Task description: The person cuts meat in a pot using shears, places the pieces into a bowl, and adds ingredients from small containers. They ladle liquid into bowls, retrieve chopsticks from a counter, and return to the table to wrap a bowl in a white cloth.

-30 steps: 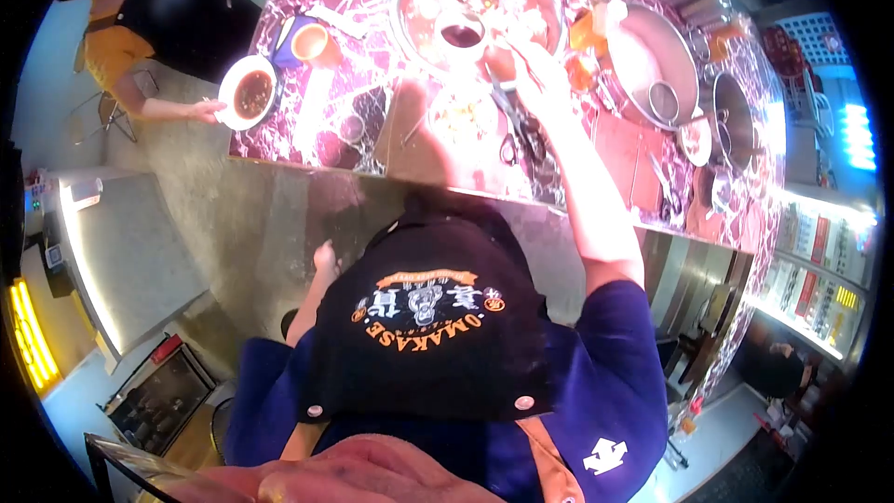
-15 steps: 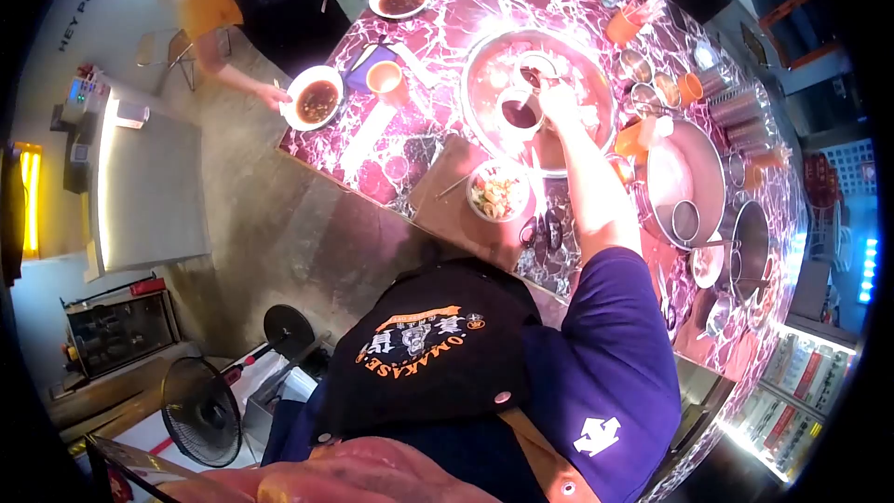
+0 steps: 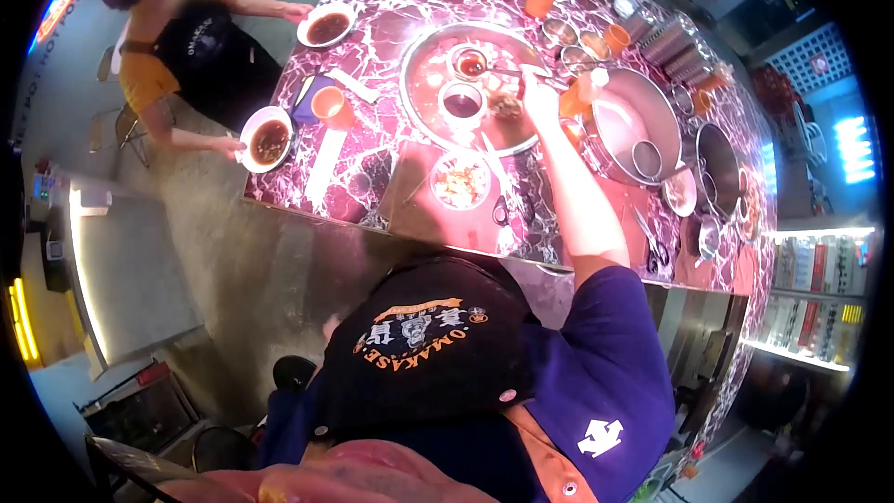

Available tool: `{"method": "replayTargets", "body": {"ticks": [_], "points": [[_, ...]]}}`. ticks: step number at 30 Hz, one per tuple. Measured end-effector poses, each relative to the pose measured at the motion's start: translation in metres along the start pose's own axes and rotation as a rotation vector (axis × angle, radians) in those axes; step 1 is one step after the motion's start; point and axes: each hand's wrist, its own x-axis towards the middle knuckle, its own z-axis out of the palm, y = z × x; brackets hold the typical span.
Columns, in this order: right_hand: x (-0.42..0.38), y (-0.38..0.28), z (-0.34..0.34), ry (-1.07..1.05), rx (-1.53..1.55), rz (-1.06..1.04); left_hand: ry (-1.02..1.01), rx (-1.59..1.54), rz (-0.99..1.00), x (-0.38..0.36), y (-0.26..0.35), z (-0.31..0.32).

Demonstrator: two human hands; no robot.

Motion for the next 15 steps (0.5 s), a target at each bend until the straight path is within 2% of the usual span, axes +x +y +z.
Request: {"method": "replayTargets", "body": {"ticks": [2,3,4,6,7,8,10,12,14,15], "points": [[-0.076,-0.077,-0.018,-0.045,0.372,-0.032,-0.043,-0.306,-0.044,0.029,0.033,-0.001],[-0.095,-0.081,-0.023,-0.057,0.434,-0.056,-0.018,-0.399,-0.024,0.061,0.04,0.0],[-0.113,-0.084,-0.029,-0.012,0.301,-0.045,-0.058,-0.41,0.04,0.071,0.055,0.0],[-0.159,-0.105,-0.04,-0.055,0.268,0.025,-0.149,-0.401,0.057,0.084,0.079,0.0],[-0.18,-0.109,-0.043,-0.071,0.3,0.042,-0.116,-0.356,0.097,0.075,0.096,0.009],[-0.197,-0.11,-0.046,-0.084,0.339,0.045,-0.097,-0.373,0.053,0.07,0.109,0.018],[-0.228,-0.103,-0.052,-0.133,0.122,-0.073,-0.045,-0.378,0.023,0.059,0.119,0.039],[-0.263,-0.113,-0.056,-0.17,-0.021,-0.111,-0.088,-0.307,0.033,0.051,0.116,0.053],[-0.278,-0.088,-0.065,-0.3,0.01,-0.273,-0.105,-0.321,0.025,0.04,0.099,0.065],[-0.285,-0.084,-0.07,-0.286,-0.159,-0.423,-0.124,-0.321,-0.018,0.039,0.086,0.071]]}}
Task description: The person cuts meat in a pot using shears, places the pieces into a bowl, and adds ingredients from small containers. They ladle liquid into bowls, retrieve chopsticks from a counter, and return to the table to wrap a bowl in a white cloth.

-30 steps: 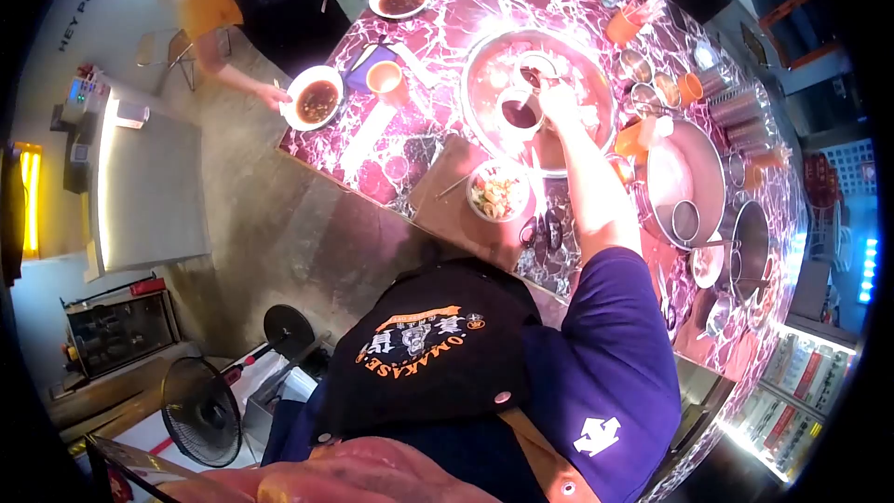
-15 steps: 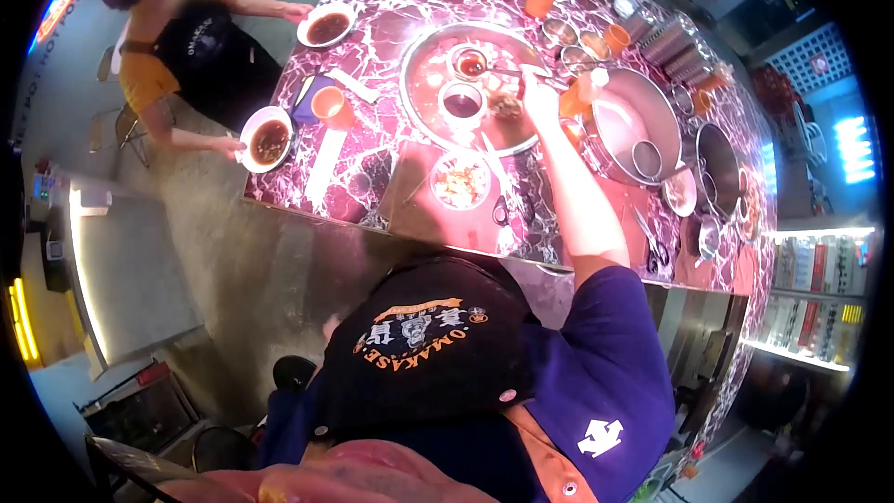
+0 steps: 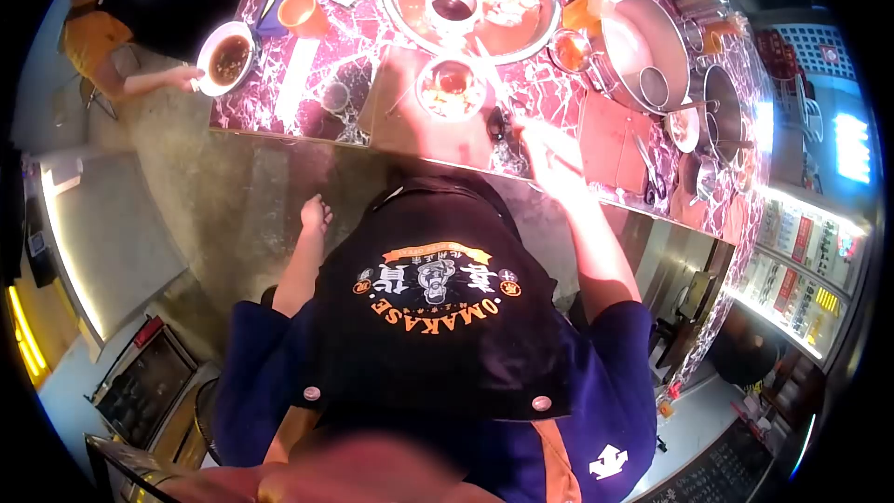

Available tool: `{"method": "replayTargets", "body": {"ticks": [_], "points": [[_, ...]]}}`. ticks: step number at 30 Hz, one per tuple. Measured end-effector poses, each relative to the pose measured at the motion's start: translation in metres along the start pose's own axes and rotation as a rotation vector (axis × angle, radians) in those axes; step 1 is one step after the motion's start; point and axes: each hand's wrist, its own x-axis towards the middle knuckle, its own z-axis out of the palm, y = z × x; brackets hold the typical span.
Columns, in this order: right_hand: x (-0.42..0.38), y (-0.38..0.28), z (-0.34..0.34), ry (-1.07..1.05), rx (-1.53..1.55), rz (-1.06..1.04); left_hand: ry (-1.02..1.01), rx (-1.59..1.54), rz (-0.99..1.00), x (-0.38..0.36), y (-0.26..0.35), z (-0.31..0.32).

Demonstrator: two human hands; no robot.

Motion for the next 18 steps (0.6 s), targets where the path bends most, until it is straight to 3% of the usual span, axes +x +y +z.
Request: {"method": "replayTargets", "body": {"ticks": [1,3,7,9,11,13,15,18], "points": [[-0.005,-0.005,-0.007,-0.116,-0.053,-0.02,-0.012,-0.004,-0.043,-0.005,-0.012,0.001],[-0.009,-0.008,-0.016,-0.166,-0.267,-0.268,0.024,0.03,-0.083,-0.021,-0.038,-0.001],[-0.02,0.025,-0.058,0.011,-0.357,-0.333,0.081,0.081,-0.192,-0.063,-0.082,-0.006],[-0.021,0.043,-0.083,0.201,-0.178,-0.166,0.124,0.119,-0.185,-0.088,-0.08,0.003],[-0.021,0.067,-0.11,0.415,-0.224,-0.096,0.164,0.152,-0.152,-0.109,-0.078,0.022],[-0.015,0.095,-0.14,0.486,-0.388,-0.093,0.188,0.141,-0.124,-0.118,-0.084,0.034],[-0.001,0.143,-0.158,0.548,-0.445,-0.08,0.119,-0.064,-0.104,-0.113,-0.102,0.034],[0.036,0.215,-0.17,0.414,-0.402,0.21,0.155,-0.046,-0.04,-0.149,-0.11,0.062]]}}
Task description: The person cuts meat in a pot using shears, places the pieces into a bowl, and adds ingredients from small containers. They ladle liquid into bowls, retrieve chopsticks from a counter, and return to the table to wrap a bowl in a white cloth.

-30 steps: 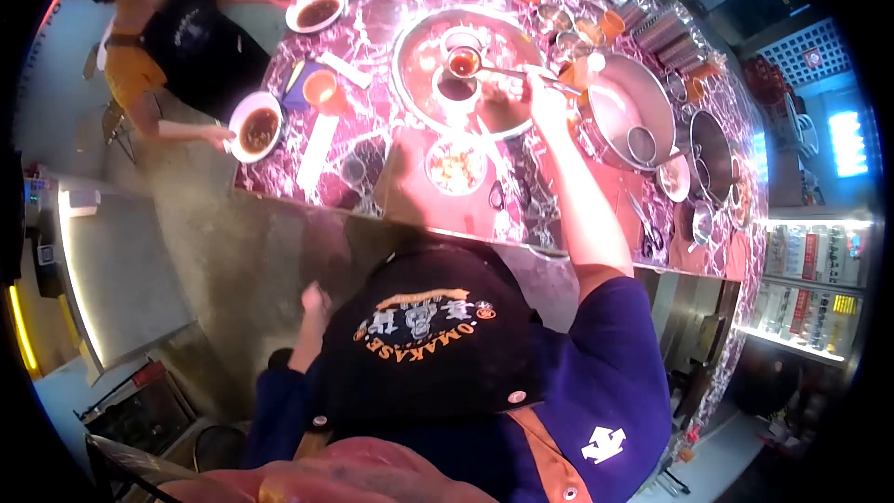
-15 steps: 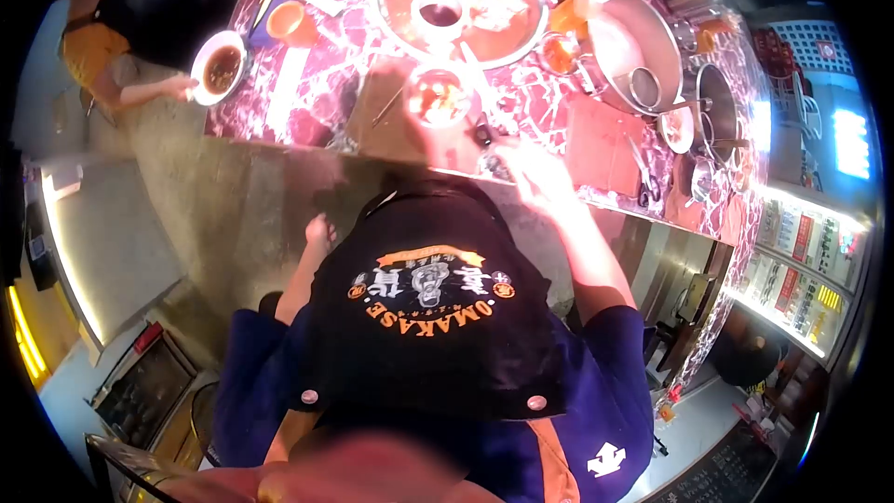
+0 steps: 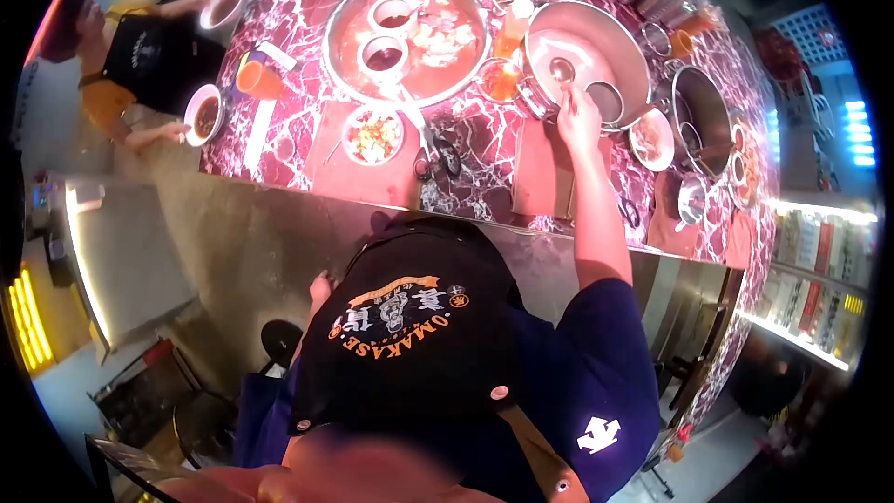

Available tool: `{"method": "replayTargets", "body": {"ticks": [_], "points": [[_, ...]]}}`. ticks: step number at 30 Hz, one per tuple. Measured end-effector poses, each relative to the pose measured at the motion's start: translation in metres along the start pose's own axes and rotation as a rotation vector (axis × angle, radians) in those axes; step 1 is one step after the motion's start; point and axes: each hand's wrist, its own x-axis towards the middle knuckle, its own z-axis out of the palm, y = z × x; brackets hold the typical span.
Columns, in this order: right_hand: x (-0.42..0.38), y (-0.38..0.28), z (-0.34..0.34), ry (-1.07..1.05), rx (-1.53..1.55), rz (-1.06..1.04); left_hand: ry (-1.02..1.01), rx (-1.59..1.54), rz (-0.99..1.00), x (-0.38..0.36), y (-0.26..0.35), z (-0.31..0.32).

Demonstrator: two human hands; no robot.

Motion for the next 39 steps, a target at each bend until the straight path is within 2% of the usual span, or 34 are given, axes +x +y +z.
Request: {"method": "replayTargets", "body": {"ticks": [1,3,5,7,8,9,10,11,13,14,16,17,19,20,22,23,25,26,27,29,30,32,33,37,39], "points": [[0.01,0.012,0.01,-0.09,-0.039,0.092,-0.021,0.003,0.021,-0.005,-0.007,0.0],[0.027,0.041,0.035,-0.126,-0.169,0.123,0.036,0.003,0.044,-0.02,-0.022,0.005],[0.036,0.043,0.033,-0.219,-0.211,0.23,0.088,0.002,0.051,-0.036,-0.037,-0.001],[0.038,0.085,0.041,-0.159,-0.273,-0.138,-0.064,0.461,0.221,-0.051,-0.062,-0.014],[0.035,0.086,0.041,-0.133,-0.028,-0.032,-0.171,1.16,0.665,-0.008,-0.105,-0.05],[0.021,0.079,0.04,-0.123,0.227,0.08,-0.233,1.289,0.526,0.017,-0.136,-0.072],[0.013,0.062,0.025,-0.033,0.035,-0.188,-0.207,1.257,0.373,0.064,-0.191,-0.077],[0.007,0.054,0.01,-0.023,-0.003,-0.289,-0.254,1.343,0.364,0.035,-0.185,-0.082],[-0.004,0.047,-0.008,0.105,0.019,-0.466,-0.257,1.319,0.286,-0.021,-0.16,-0.066],[-0.009,0.045,-0.018,0.102,-0.048,-0.458,-0.246,1.266,0.241,-0.051,-0.14,-0.054],[-0.02,0.034,-0.034,0.083,0.038,-0.433,-0.225,1.18,0.159,-0.1,-0.104,-0.043],[-0.027,0.025,-0.045,0.057,-0.016,-0.436,-0.206,1.176,0.147,-0.09,-0.111,-0.054],[-0.044,0.02,-0.05,0.029,0.058,-0.467,-0.377,1.366,0.221,-0.054,-0.134,-0.075],[-0.054,0.015,-0.05,-0.054,0.039,-0.479,-0.386,1.375,0.217,-0.05,-0.14,-0.081],[-0.067,0.014,-0.045,-0.178,0.027,-0.497,-0.156,1.265,0.094,-0.057,-0.139,-0.065],[-0.073,0.009,-0.039,-0.197,0.103,-0.473,-0.197,1.278,0.098,-0.061,-0.14,-0.058],[-0.075,0.001,-0.027,-0.257,0.141,-0.438,-0.143,1.217,0.236,-0.058,-0.145,-0.065],[-0.071,-0.002,-0.024,-0.27,0.147,-0.456,-0.042,1.126,0.439,-0.054,-0.155,-0.069],[-0.068,-0.005,-0.018,-0.259,0.126,-0.476,-0.018,1.106,0.419,-0.066,-0.149,-0.069],[-0.067,-0.017,-0.011,-0.246,0.048,-0.498,-0.027,0.434,0.04,-0.099,-0.12,-0.056],[-0.067,-0.02,-0.011,-0.266,0.043,-0.508,0.001,0.42,0.027,-0.099,-0.127,-0.061],[-0.067,-0.021,-0.009,-0.284,0.035,-0.541,0.032,-0.021,-0.003,-0.084,-0.144,-0.079],[-0.07,-0.019,-0.006,-0.282,0.033,-0.565,0.034,-0.029,0.005,-0.065,-0.163,-0.095],[-0.081,-0.004,0.005,-0.408,0.0,-0.547,0.249,-0.09,-0.109,-0.083,-0.174,-0.102],[-0.082,-0.014,0.0,-0.471,-0.105,-0.608,0.18,-0.09,-0.105,-0.08,-0.201,-0.116]]}}
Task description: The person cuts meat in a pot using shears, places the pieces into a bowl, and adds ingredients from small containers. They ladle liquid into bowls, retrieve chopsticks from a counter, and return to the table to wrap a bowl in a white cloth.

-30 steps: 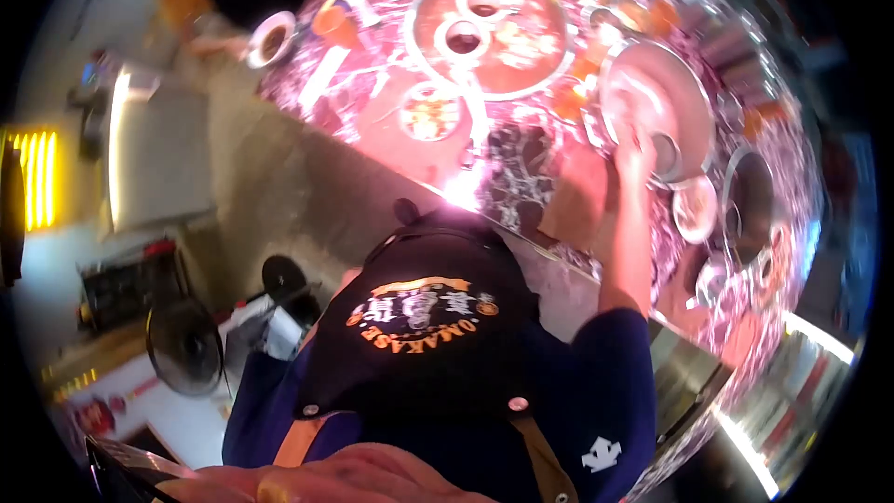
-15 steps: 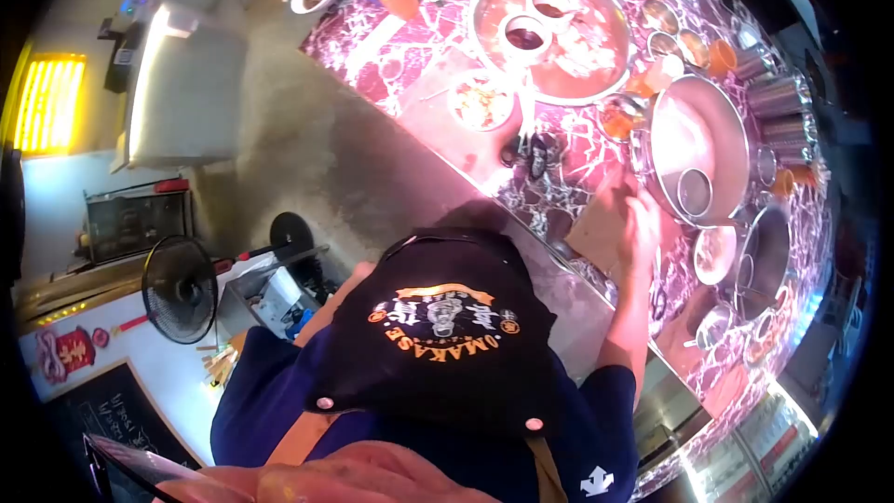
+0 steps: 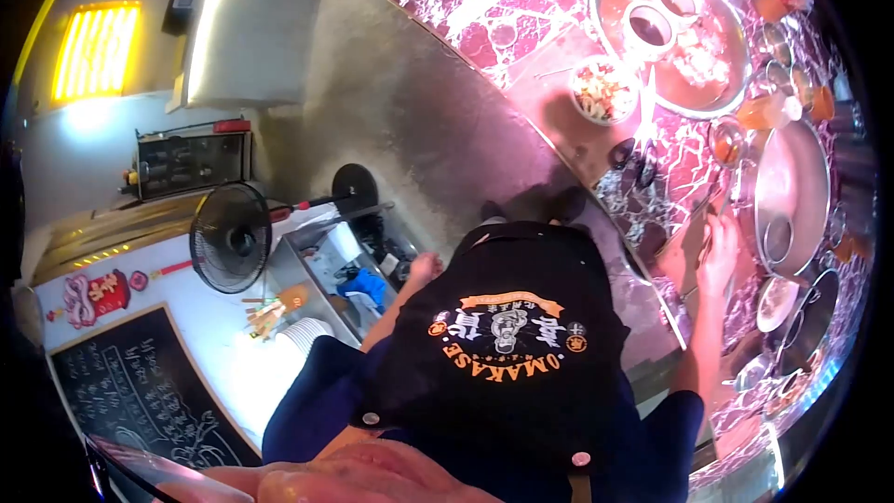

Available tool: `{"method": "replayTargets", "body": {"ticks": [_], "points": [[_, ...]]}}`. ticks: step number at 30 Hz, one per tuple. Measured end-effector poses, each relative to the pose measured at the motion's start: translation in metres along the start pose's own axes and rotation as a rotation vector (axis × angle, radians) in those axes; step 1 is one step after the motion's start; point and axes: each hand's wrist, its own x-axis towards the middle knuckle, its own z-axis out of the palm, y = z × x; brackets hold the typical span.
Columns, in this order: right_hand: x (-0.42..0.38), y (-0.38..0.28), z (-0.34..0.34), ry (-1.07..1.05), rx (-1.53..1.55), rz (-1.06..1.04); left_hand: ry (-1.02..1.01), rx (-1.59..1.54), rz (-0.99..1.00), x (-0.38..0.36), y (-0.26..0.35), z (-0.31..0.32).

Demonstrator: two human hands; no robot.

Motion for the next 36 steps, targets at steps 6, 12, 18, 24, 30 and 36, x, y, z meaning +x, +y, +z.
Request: {"method": "replayTargets", "body": {"ticks": [6,12,18,24,30,36], "points": [[-0.011,0.008,0.012,-0.127,-0.028,0.024,-0.264,0.558,0.568,0.0,-0.034,-0.022],[-0.026,0.014,0.019,-0.221,-0.051,-0.043,-0.024,0.118,0.004,-0.025,0.036,0.014],[-0.027,0.028,0.016,-0.331,-0.087,-0.04,-0.012,-0.047,0.037,-0.013,0.065,0.037],[-0.021,0.038,0.007,-0.434,-0.108,-0.011,-0.033,-0.012,0.029,-0.015,0.052,0.04],[-0.035,0.072,0.032,-0.314,-0.023,-0.022,0.148,-0.032,0.19,-0.032,0.02,-0.018],[-0.007,0.0,0.139,-0.531,0.506,0.096,1.098,-0.049,0.729,-0.1,0.03,-0.194]]}}
